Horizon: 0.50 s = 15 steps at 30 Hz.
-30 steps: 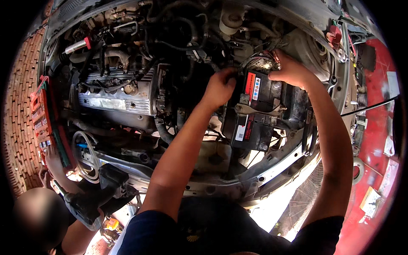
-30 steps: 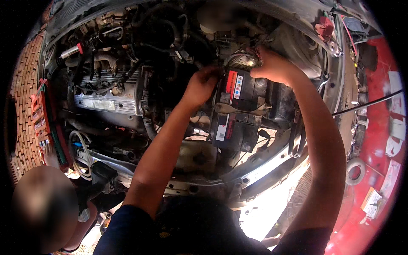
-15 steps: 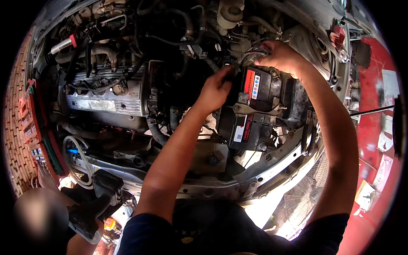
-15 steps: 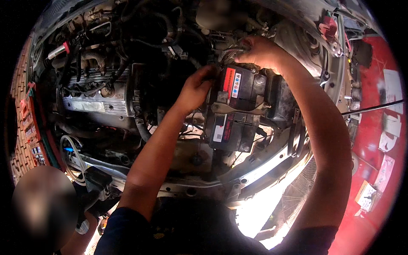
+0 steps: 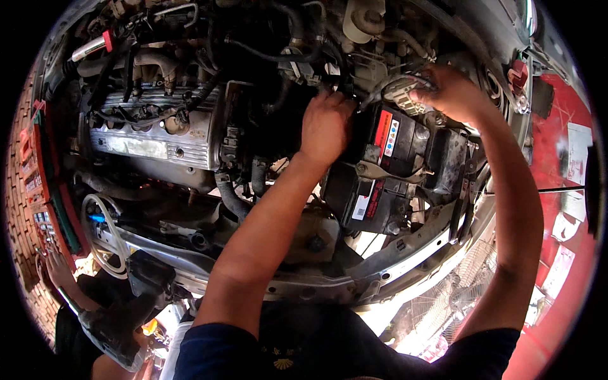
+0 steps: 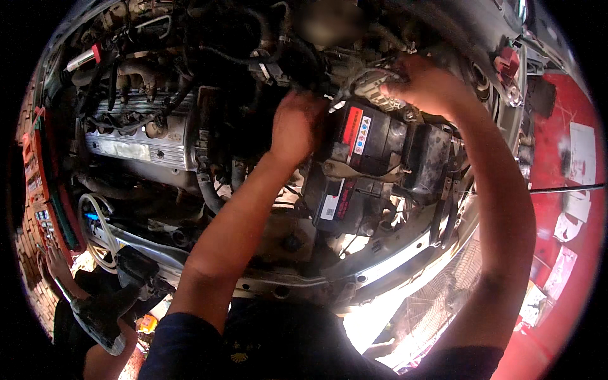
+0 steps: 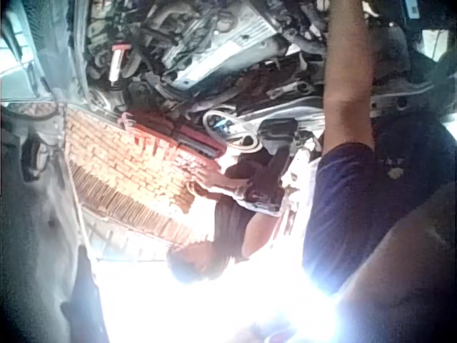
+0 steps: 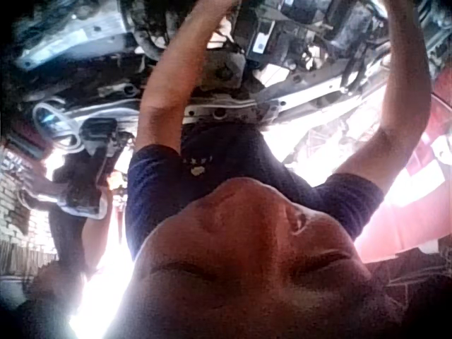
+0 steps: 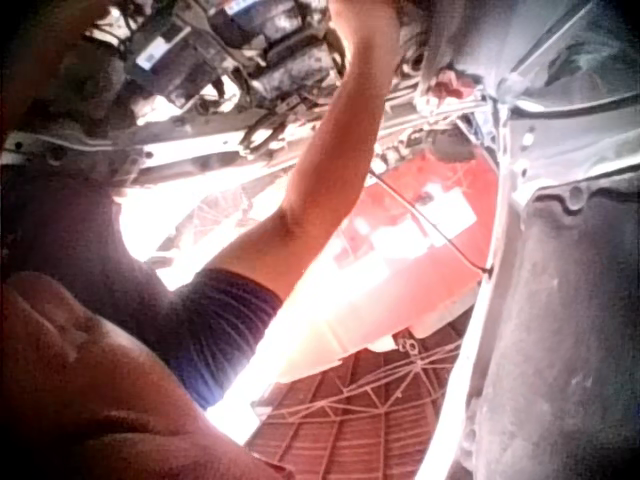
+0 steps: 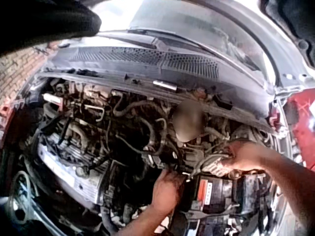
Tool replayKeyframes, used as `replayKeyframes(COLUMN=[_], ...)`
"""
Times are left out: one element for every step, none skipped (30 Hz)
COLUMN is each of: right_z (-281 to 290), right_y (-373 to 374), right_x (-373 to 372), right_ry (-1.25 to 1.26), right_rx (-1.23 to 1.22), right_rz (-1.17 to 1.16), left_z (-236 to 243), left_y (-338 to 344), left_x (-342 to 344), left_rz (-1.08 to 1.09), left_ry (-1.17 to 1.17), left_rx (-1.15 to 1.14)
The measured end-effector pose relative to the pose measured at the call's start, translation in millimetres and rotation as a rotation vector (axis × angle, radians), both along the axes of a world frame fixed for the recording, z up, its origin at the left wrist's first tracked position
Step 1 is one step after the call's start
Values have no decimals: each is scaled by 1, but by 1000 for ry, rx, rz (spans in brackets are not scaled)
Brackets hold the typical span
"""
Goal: The person works on a car engine by disconnecting and reconnecting various electrical connectors and wires around the battery and engine block, using a power drill to fasten a component, and manipulating small parts by hand.
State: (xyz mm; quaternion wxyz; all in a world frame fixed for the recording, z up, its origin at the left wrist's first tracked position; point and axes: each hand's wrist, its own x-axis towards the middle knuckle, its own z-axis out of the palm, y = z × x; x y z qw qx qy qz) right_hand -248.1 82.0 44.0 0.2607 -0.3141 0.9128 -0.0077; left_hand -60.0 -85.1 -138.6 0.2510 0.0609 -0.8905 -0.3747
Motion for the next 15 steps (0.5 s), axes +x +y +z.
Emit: replayKeyframes(right_z=[10,17,20,20,19,18,17,17,19,21,15,13,9,6,0], right_y=[-2,-4,-4,-2,-1,1,2,4,-1,-3,-2,-1,-1,-1,0], right_x=[3,5,5,5,4,1,0,1,6,9,7,8,12,17,26], right_ry=[-15,-30,-49,-49,-9,36,82,84,93,103,180,209,258,307,402], right_rx=[-5,-10,-37,-36,-17,-12,-9,-7,15,36,82,121,136,152,145], right_rz=[-39,-80,-43,-49,-51,-15,19,13,46,78,151,196,247,297,302], left_z=[0,1,5,8,9,9,9,9,9,9,10,10,9,9,7], left_y=[-4,-7,-11,-12,-13,-14,-16,-17,-18,-18,-18,-18,-19,-19,-18], left_x=[-4,-6,-10,-14,-18,-23,-28,-32,-36,-40,-43,-47,-50,-53,-53], left_rz=[-1,-1,-25,-49,-65,-70,-106,-143,-147,-179,-211,-220,-269,-318,-295], left_ry=[37,31,26,21,11,13,-9,-30,-26,-116,-206,-203,-284,-365,-362], left_rx=[-31,-27,-55,-83,-101,-99,-124,-150,-147,-183,-220,-216,-260,-305,-326])
